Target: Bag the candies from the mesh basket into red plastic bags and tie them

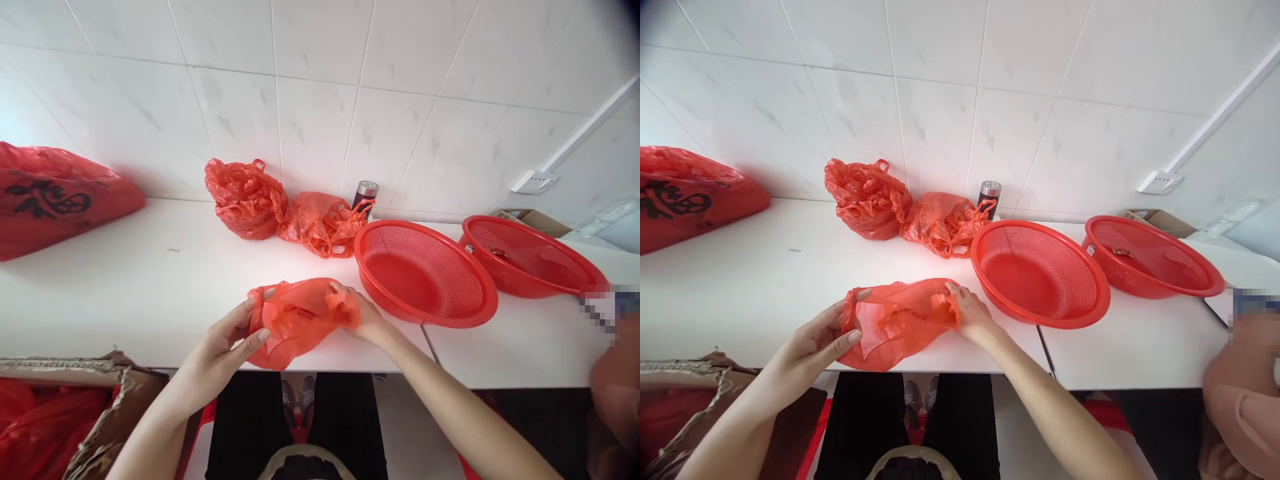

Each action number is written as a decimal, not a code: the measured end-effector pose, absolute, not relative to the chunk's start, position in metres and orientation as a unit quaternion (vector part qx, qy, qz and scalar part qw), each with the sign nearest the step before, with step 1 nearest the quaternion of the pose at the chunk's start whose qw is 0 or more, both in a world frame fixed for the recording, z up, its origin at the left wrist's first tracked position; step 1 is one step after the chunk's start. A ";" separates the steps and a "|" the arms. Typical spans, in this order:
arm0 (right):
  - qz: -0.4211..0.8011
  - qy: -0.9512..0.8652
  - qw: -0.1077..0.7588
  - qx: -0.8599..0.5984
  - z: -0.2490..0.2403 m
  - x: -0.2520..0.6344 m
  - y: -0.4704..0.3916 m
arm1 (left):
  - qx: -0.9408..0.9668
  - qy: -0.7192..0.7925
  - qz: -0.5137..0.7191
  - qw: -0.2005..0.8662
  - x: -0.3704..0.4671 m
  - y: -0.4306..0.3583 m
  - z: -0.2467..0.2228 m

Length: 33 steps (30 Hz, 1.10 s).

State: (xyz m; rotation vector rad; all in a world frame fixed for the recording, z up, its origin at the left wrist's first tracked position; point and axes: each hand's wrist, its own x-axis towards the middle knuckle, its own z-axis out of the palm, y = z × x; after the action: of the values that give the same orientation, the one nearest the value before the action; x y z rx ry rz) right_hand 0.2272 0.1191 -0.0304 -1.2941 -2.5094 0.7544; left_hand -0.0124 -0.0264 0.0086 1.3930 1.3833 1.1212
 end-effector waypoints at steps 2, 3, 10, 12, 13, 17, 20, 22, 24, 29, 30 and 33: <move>0.226 -0.851 0.121 -0.458 -0.055 0.213 0.122 | 0.563 0.573 0.436 0.406 -0.014 -0.024 0.005; 0.228 -0.858 0.128 -0.443 -0.062 0.206 0.122 | 0.562 0.583 0.437 0.392 -0.015 -0.023 0.003; 0.318 -0.826 0.304 -0.352 -0.045 0.198 0.121 | 0.519 0.587 0.496 0.374 -0.027 -0.026 -0.003; 0.327 -0.824 0.334 -0.320 -0.031 0.201 0.118 | 0.504 0.584 0.514 0.374 -0.028 -0.027 -0.002; 0.324 -0.823 0.348 -0.310 -0.025 0.203 0.116 | 0.498 0.586 0.519 0.373 -0.028 -0.027 -0.001; 0.315 -0.854 0.328 -0.254 -0.009 0.207 0.117 | 0.490 0.596 0.523 0.363 -0.027 -0.025 -0.001; 0.296 -0.874 0.281 -0.262 -0.009 0.215 0.121 | 0.492 0.604 0.513 0.361 -0.028 -0.027 -0.004; 0.277 -0.882 0.213 -0.317 -0.011 0.224 0.123 | 0.498 0.608 0.503 0.360 -0.030 -0.030 -0.005; 0.281 -0.887 0.120 -0.346 -0.009 0.233 0.122 | 0.505 0.602 0.497 0.367 -0.031 -0.034 -0.006; 0.339 -0.871 0.138 -0.328 0.012 0.248 0.107 | 0.517 0.577 0.482 0.410 -0.027 -0.038 0.000; 0.348 -0.869 0.165 -0.310 0.018 0.248 0.104 | 0.521 0.574 0.481 0.408 -0.026 -0.037 0.003; 0.353 -0.858 0.259 -0.270 0.034 0.247 0.097 | 0.528 0.578 0.491 0.382 -0.025 -0.034 0.011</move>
State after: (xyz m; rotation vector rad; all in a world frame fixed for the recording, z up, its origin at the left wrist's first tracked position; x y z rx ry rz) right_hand 0.2472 0.0967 0.0340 -0.7312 -2.3234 0.9558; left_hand -0.0252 -0.0337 0.0113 1.3468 1.4741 1.2520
